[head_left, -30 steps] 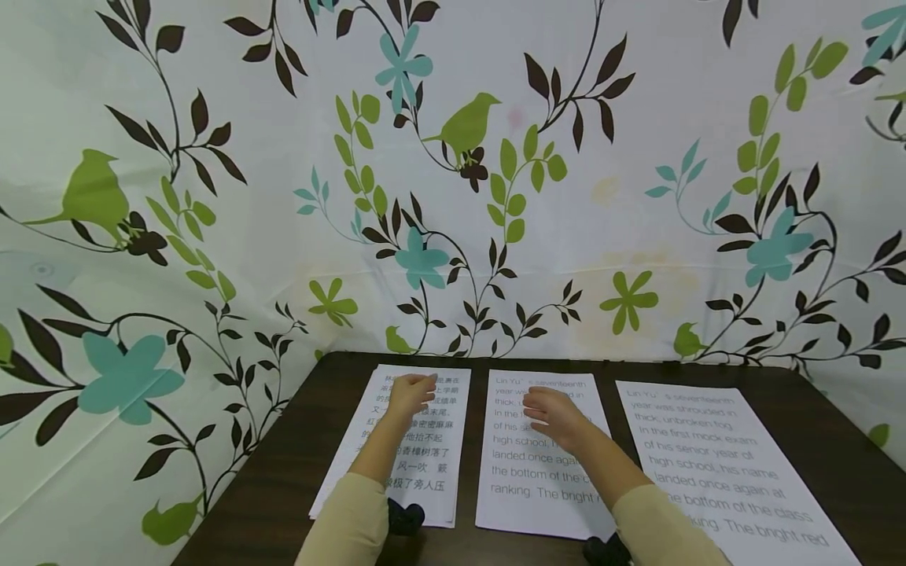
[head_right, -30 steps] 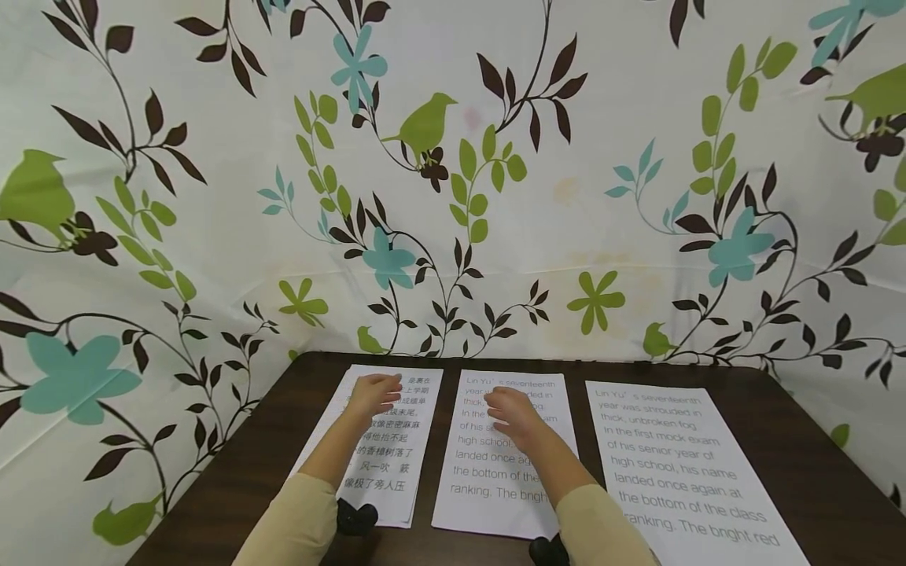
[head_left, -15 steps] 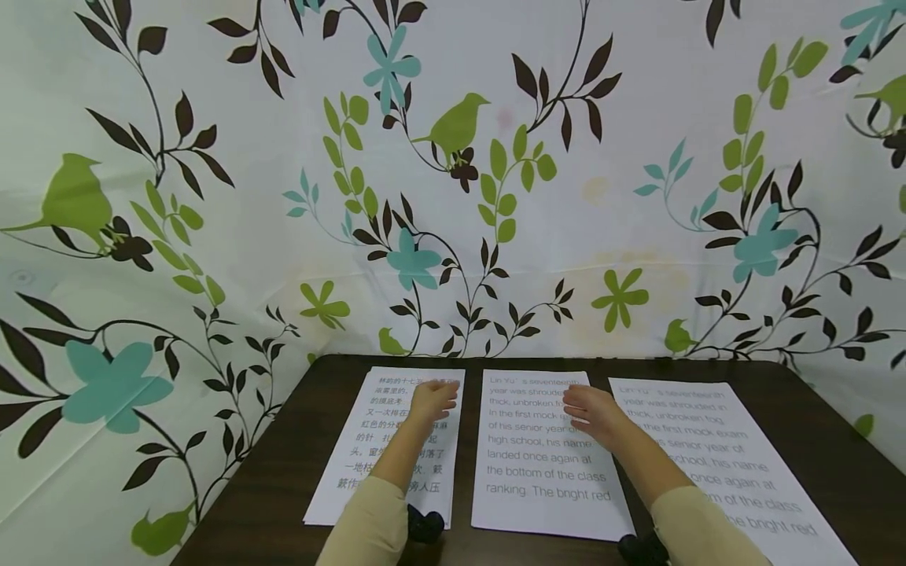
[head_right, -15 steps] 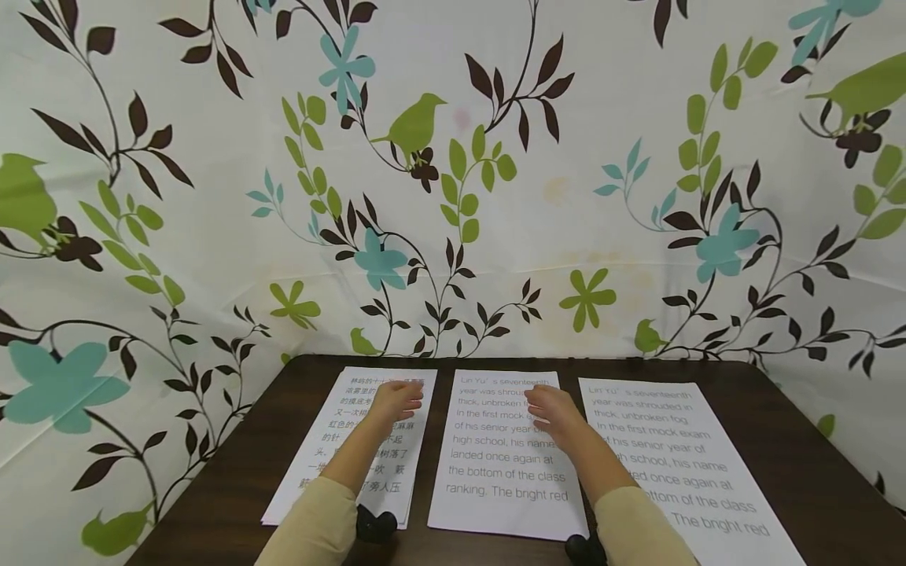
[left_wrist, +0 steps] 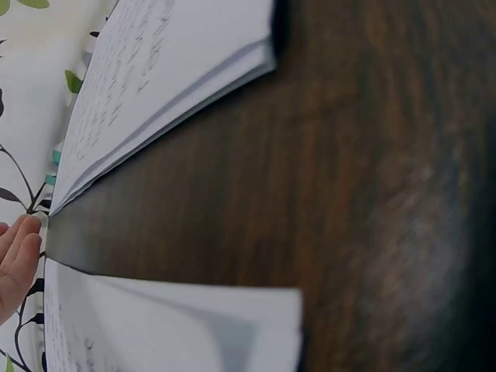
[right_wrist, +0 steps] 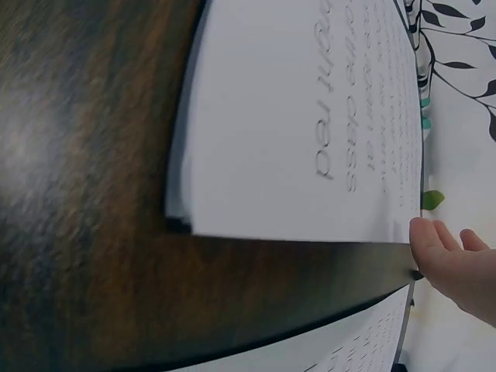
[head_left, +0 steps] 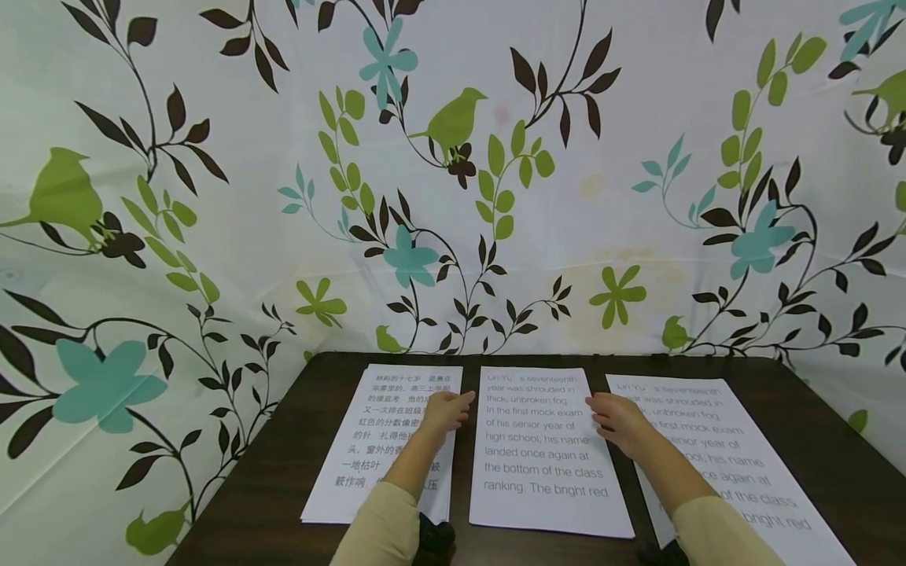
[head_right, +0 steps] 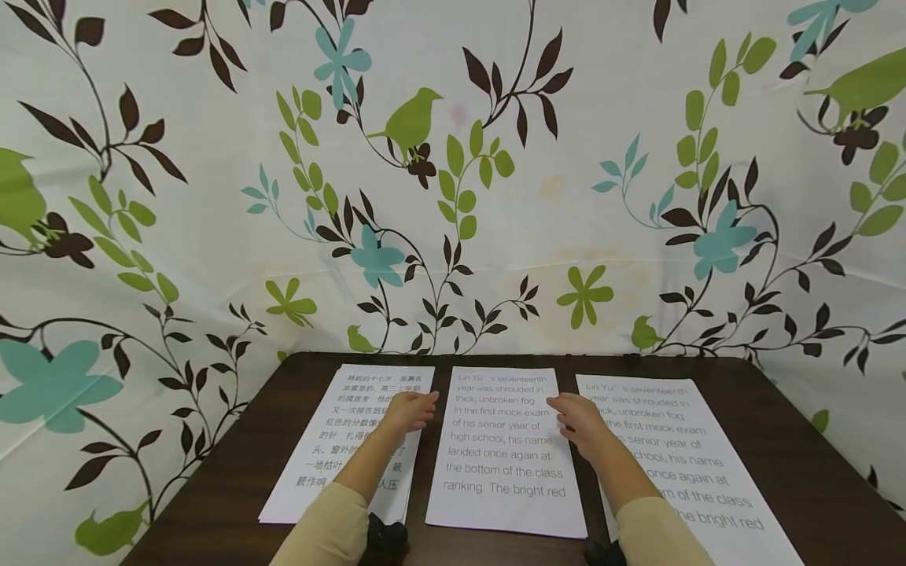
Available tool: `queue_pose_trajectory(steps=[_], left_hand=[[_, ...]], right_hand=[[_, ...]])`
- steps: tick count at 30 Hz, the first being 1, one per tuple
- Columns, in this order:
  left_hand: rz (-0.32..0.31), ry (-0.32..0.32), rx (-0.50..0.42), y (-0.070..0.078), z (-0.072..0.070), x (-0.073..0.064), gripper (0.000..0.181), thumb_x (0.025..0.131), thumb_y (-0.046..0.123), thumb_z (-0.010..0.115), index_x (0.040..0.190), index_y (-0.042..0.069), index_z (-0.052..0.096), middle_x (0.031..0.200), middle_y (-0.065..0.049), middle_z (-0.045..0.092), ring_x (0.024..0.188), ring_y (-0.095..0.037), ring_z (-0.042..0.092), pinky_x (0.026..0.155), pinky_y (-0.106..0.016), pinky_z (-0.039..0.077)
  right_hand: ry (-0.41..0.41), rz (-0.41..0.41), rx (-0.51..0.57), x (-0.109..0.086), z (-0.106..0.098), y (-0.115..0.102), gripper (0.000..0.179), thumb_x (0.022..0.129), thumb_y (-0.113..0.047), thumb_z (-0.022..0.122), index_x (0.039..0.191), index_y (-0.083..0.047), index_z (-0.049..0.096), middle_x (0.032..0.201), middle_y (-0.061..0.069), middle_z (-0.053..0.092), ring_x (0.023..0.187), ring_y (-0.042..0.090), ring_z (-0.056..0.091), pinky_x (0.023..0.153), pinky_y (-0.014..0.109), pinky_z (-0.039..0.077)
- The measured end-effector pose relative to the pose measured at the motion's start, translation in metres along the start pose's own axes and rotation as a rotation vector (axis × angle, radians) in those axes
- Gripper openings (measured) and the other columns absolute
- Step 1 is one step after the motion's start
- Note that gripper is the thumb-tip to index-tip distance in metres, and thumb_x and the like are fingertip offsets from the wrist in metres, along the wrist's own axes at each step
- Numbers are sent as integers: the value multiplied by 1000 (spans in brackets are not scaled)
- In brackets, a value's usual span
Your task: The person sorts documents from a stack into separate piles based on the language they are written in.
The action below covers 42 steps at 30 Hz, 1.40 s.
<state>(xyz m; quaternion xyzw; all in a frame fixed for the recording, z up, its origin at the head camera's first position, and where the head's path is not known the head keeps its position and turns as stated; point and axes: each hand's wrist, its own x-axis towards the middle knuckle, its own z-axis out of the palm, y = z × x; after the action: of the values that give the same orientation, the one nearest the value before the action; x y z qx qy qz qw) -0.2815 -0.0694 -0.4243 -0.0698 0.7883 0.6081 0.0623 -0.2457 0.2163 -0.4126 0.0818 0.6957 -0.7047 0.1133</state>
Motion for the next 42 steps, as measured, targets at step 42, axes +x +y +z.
queue_pose_trajectory(steps=[42], left_hand=[[37, -41, -224, -2, 20, -13, 35, 81, 6, 53, 111, -11, 47, 95, -18, 54, 84, -27, 56, 67, -34, 50]], right_hand=[[214, -28, 33, 17, -13, 25, 59, 87, -20, 49, 134, 1, 20, 130, 21, 30, 114, 30, 38, 89, 41, 36]])
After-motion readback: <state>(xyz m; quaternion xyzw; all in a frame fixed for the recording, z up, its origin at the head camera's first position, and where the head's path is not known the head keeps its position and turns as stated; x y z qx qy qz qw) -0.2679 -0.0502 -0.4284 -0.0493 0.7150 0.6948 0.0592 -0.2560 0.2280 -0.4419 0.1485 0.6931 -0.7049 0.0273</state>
